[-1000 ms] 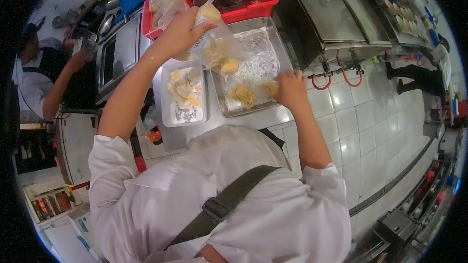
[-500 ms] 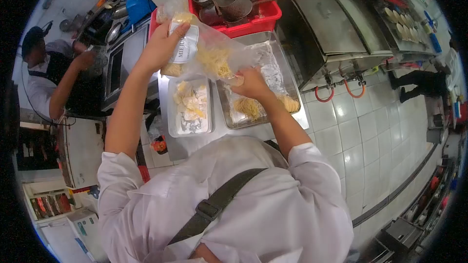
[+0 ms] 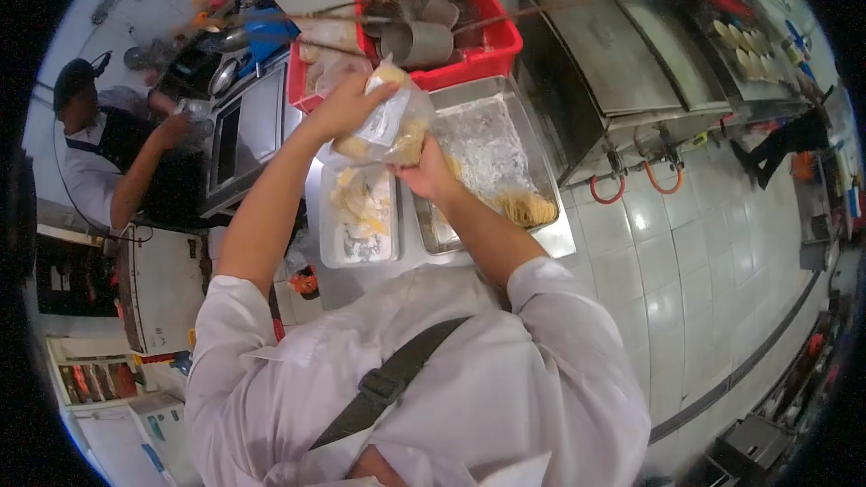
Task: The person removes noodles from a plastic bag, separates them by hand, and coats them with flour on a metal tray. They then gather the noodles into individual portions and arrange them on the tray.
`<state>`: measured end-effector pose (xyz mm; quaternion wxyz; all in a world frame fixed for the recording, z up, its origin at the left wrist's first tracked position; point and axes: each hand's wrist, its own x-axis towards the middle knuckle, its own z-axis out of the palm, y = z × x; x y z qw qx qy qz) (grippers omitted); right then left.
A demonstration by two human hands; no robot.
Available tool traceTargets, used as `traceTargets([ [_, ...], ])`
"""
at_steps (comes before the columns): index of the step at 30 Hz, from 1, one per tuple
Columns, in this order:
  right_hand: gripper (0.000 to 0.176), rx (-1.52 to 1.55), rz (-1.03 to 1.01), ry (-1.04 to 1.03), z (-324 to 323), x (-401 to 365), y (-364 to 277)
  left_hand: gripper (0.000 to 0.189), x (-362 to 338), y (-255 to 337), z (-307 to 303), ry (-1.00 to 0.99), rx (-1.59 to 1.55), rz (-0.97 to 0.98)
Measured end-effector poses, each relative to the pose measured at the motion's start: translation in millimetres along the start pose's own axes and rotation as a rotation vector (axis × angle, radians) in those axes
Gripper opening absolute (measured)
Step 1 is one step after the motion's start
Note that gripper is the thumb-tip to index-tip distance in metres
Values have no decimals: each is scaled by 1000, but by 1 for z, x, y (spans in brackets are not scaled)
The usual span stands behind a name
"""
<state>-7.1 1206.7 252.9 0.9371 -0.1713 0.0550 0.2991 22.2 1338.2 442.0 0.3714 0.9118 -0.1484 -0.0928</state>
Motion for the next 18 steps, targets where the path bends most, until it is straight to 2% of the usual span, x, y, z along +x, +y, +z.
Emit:
traceTargets([
  [2,41,19,19,-16,-11,14,5,54,3,-48,1,98,33,-28],
  [4,33,-81,-104,-1,-13,25,9,55,4,-90,-9,190,66,-55],
  [6,30,-156,-105,16,-6,24,2,60,1,-118,-20,-14,-27,-315],
  [7,27,-227,-112,35,-2,25,-4,62,-9,-95,-28,-39,-45,-406],
  [8,27,-230,-107,34,-3,25,-9,62,-9,-101,-33,-35,-48,-409],
  [10,29,-290,-30,153,-12,18,-19,64,-7,-114,-41,-24,-110,-328],
  [11,29,-291,-23,161,-16,14,-27,64,-8,-106,-45,36,-70,-220],
  [13,31,-422,104,48,-22,5,-47,62,-6,-87,-57,40,-95,-227],
  [14,31,-420,105,60,-27,-1,-56,60,-2,-83,-58,51,-113,-230],
  [15,34,-455,146,12,-32,-6,-65,60,4,-95,-55,43,-117,-229],
  [17,36,-484,185,-24,-33,-22,-75,56,10,-108,-47,497,395,33],
  [18,38,-495,181,-20,-32,-29,-79,56,14,-115,-48,489,393,38],
])
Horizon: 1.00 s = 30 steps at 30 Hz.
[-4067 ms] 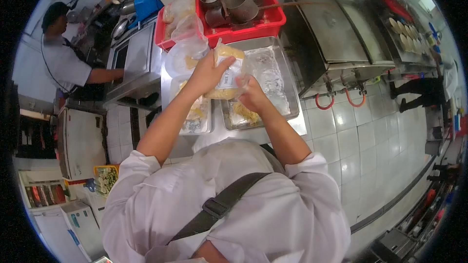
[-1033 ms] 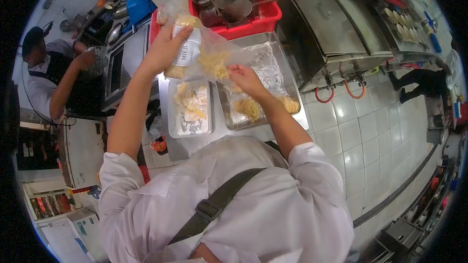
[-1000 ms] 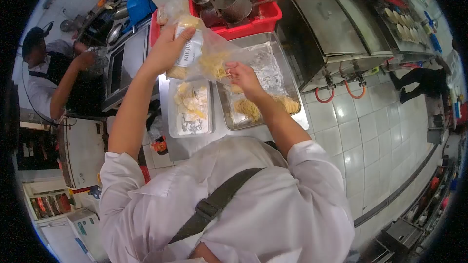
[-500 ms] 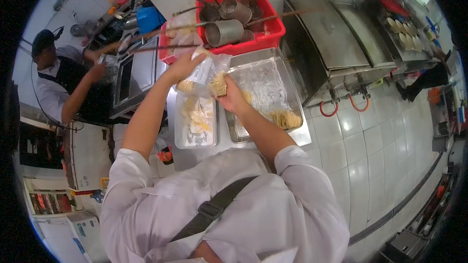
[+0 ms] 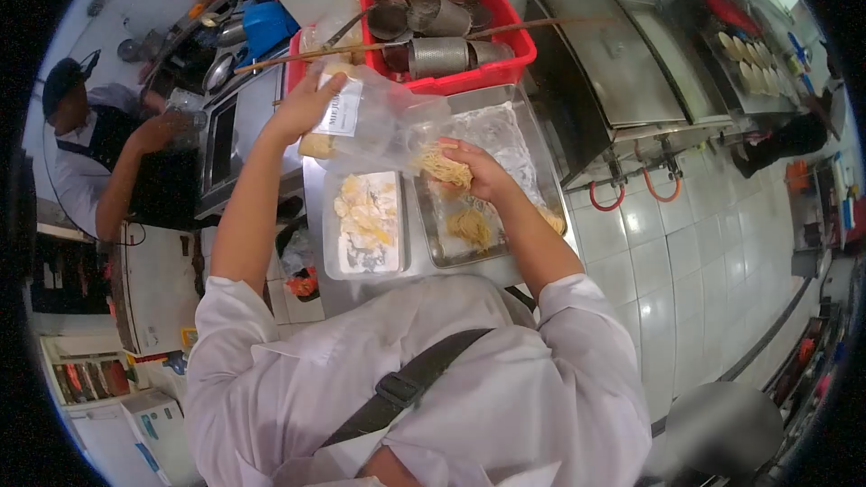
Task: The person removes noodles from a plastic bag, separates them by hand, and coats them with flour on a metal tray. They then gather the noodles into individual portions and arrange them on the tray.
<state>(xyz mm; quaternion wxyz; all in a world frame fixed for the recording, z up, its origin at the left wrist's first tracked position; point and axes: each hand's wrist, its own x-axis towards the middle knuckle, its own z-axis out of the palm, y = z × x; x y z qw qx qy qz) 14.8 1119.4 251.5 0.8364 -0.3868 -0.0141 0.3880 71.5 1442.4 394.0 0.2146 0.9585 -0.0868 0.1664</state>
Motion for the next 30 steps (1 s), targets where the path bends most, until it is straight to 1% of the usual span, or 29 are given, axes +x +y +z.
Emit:
traceTargets([
  [2,40,-2,5,15,-8,-7,6,52,2,37,-40,-284,-469,-197],
  [3,39,-18,-36,86,-19,-4,11,50,0,64,-62,-265,-443,-260],
  [4,38,-36,-75,157,-27,-2,14,50,-1,73,-72,-279,-447,-265],
  [5,38,-28,-67,166,-23,-8,9,50,-3,77,-80,-218,-494,-291],
  [6,38,-41,-105,193,-19,-13,-1,51,-6,79,-88,-154,-539,-316],
  [7,37,-56,-143,220,-10,-19,-12,51,-10,82,-98,-131,-605,-360],
  [8,37,-53,-137,223,-2,-24,-23,51,-16,81,-105,-104,-670,-403],
  [9,36,-72,-222,197,9,-28,-35,50,-21,76,-107,-41,-767,-405],
  [10,34,-92,-309,170,17,-33,-47,50,-28,73,-112,-45,-766,-407],
  [11,34,-90,-309,172,24,-38,-59,51,-37,73,-119,-26,-828,-454],
  [12,33,-125,-357,193,30,-42,-71,52,-45,72,-124,-5,-891,-502],
  [13,31,-161,-404,213,34,-45,-79,55,-54,66,-126,-23,-995,-483],
  [14,31,-163,-403,213,36,-49,-84,55,-64,61,-126,-22,-997,-483],
  [16,30,-359,-617,346,34,-54,-93,59,-85,49,-122,18,-1141,-550],
  [17,29,-392,-609,363,28,-54,-97,66,-92,52,-112,131,-1252,-610],
  [18,29,-396,-603,357,23,-58,-97,66,-100,43,-105,139,-1253,-615],
  [20,25,-1245,-451,575,16,-67,-98,72,-115,28,-96,46,-1316,-614],
  [21,25,-1249,-453,564,0,-72,-89,74,-122,28,-89,66,-1320,-648],
  [22,23,-1634,-530,693,-23,-72,-73,74,-128,30,-83,83,-1317,-647],
  [23,21,-2019,-613,819,-19,-72,-66,73,-133,32,-76,77,-1338,-688],
  [24,21,-2024,-636,796,-15,-71,-66,72,-135,33,-70,78,-1363,-728],
  [25,21,-1426,-798,767,13,-78,-73,72,-136,34,-64,109,-1362,-728],
  [26,21,-822,-869,699,39,-84,-78,69,-137,35,-57,87,-1381,-727],
  [27,18,-988,-971,503,60,-85,-78,66,-139,38,-51,53,-1397,-729],
  [28,18,-979,-963,500,73,-77,-74,66,-139,42,-46,54,-1388,-739],
  [30,15,-1527,-885,45,95,-59,-69,65,-133,53,-37,-5,-1359,-727],
])
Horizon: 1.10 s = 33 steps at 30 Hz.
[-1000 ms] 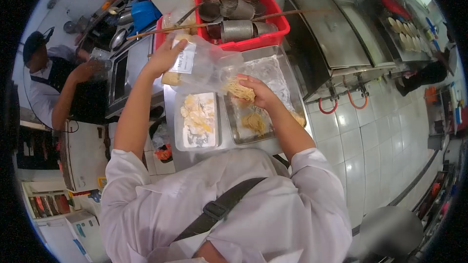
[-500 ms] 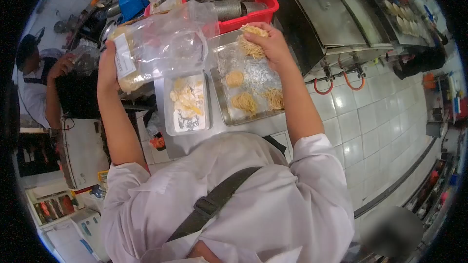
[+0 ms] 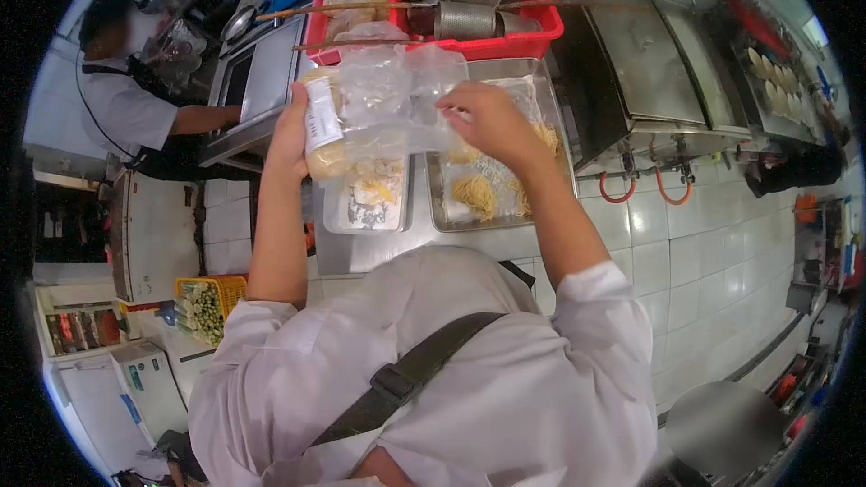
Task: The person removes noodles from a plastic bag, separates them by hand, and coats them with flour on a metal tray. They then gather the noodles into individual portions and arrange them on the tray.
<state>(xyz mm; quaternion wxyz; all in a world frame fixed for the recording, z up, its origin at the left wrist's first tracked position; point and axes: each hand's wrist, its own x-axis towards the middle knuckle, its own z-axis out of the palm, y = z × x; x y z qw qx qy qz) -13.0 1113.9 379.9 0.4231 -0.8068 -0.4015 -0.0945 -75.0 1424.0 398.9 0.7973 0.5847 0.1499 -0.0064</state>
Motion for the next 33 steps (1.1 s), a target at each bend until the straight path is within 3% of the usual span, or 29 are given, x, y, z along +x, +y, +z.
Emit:
traceTargets([
  [3,17,162,-9,64,41,12,-5,66,-5,-3,27,-23,-21,-64],
  [5,19,558,258,82,65,7,-16,65,-1,-19,37,-2,-98,-164],
  [6,19,561,259,81,78,0,-3,65,4,-29,37,0,-97,-166],
  [8,32,606,670,22,97,-14,16,61,9,-41,41,-48,-155,-251],
  [9,32,603,664,35,90,-18,22,60,10,-42,47,2,-170,-242],
  [11,41,1217,871,140,66,-33,10,60,14,-40,49,-12,-171,-232],
  [12,41,1220,888,142,69,-39,17,60,11,-45,49,-15,-177,-234],
  [14,40,961,509,20,70,-37,31,61,13,-55,52,11,-161,-268],
  [15,40,966,520,32,71,-43,33,62,13,-59,54,37,-142,-295],
  [17,22,1627,578,-18,61,-41,4,61,0,-60,65,1,-149,-349],
  [20,17,1586,775,55,93,-66,-6,60,-16,-97,50,-132,-293,-422],
  [21,17,1586,780,86,107,-72,-9,59,-19,-114,40,-213,-433,-430],
  [22,16,1539,651,154,123,-75,-12,59,-27,-126,39,-227,-420,-446],
  [23,19,1486,523,217,134,-77,-15,57,-36,-136,38,-97,-438,-443],
  [24,19,1488,523,241,140,-78,-19,56,-45,-144,34,36,-452,-434],
  [27,13,1350,600,40,146,-73,-34,52,-65,-158,16,107,-556,-459],
  [31,18,1181,554,-94,142,-63,-56,46,-77,-130,17,102,-635,-413],
  [33,27,1083,171,172,133,-53,-76,43,-75,-117,10,-43,-555,-294],
])
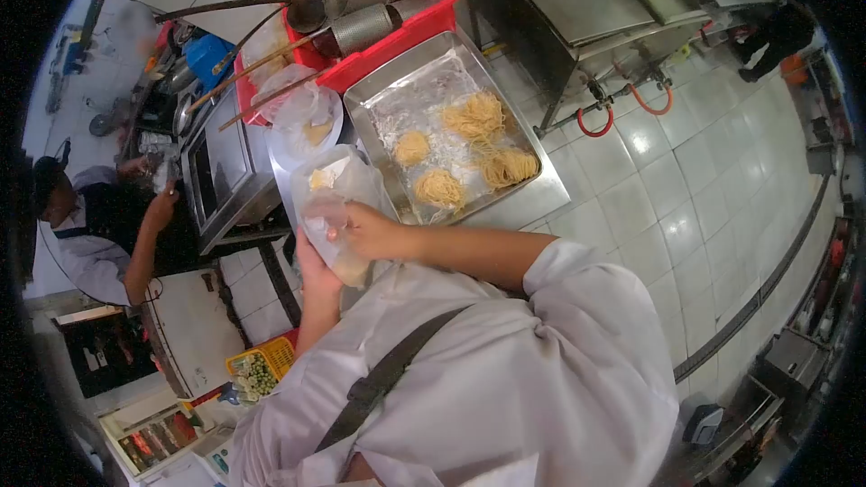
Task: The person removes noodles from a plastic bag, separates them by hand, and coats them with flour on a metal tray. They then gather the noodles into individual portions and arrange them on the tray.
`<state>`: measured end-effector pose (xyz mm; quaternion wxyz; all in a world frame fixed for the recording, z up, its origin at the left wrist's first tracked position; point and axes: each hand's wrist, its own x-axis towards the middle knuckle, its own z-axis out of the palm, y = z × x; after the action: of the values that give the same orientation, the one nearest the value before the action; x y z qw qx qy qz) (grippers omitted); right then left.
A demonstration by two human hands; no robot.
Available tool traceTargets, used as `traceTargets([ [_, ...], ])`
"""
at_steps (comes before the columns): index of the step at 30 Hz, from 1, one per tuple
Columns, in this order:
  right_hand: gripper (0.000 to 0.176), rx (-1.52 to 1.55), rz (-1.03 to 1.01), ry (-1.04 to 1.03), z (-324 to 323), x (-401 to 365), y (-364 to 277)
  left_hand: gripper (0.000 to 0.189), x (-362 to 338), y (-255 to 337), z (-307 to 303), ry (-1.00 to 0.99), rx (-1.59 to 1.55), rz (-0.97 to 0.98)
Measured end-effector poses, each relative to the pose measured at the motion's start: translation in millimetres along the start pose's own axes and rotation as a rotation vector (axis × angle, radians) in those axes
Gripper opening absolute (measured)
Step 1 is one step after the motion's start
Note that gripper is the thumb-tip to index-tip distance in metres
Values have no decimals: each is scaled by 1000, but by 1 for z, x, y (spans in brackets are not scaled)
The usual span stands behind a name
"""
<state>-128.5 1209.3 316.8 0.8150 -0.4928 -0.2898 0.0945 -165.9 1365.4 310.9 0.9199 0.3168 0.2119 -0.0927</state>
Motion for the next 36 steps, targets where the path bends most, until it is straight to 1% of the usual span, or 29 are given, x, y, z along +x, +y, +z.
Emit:
traceTargets([
  [1,27,-3,0,-3,2,2,2,43,1,6,1,-2,-3,2],
  [3,34,-194,-127,-40,6,6,10,42,5,18,5,-113,-151,-93],
  [4,34,-193,-131,-46,5,8,15,42,9,20,6,-116,-152,-87],
  [6,34,-137,-71,-66,-4,15,26,40,14,22,7,48,-77,-95],
  [7,34,-137,-75,-68,-11,16,32,40,15,21,3,46,-76,-92],
  [9,43,-114,-61,-25,-23,14,45,35,18,17,-7,82,-80,-64],
  [10,43,-116,-62,-24,-21,13,48,35,18,15,0,80,-80,-64],
  [12,43,293,206,209,-13,6,56,31,18,11,14,163,83,131],
  [13,43,294,209,204,-9,5,54,31,21,12,21,167,80,135],
  [15,36,430,185,396,-2,7,49,32,39,19,35,189,400,361],
  [16,40,653,360,341,-8,7,53,32,50,25,38,170,594,462],
  [17,40,654,362,329,-15,5,59,32,59,32,43,175,592,472],
  [19,44,923,416,181,-28,5,67,32,74,46,54,200,1006,565],
  [20,44,923,423,163,-35,7,62,32,76,52,63,213,1001,579],
  [22,43,1044,499,50,-48,12,53,31,81,58,80,135,855,329],
  [23,43,1041,500,42,-47,15,52,31,84,58,82,136,853,337],
  [25,41,921,418,88,-47,19,50,34,87,57,88,76,1488,512],
  [26,41,922,417,86,-48,21,48,34,86,53,94,76,1489,514],
  [28,41,929,420,250,-48,25,46,39,82,47,104,69,2076,708],
  [29,41,929,422,245,-48,22,53,39,85,48,99,74,2075,710],
  [31,48,991,379,343,-54,19,73,47,99,58,84,-69,1980,778],
  [32,48,986,375,338,-59,23,69,47,101,68,84,-69,1977,788],
  [34,50,657,188,444,-66,27,61,45,101,83,79,146,1529,320],
  [35,50,656,190,443,-66,32,48,45,100,79,77,147,1527,319],
  [36,49,505,162,436,-68,39,33,44,100,69,74,75,1003,161],
])
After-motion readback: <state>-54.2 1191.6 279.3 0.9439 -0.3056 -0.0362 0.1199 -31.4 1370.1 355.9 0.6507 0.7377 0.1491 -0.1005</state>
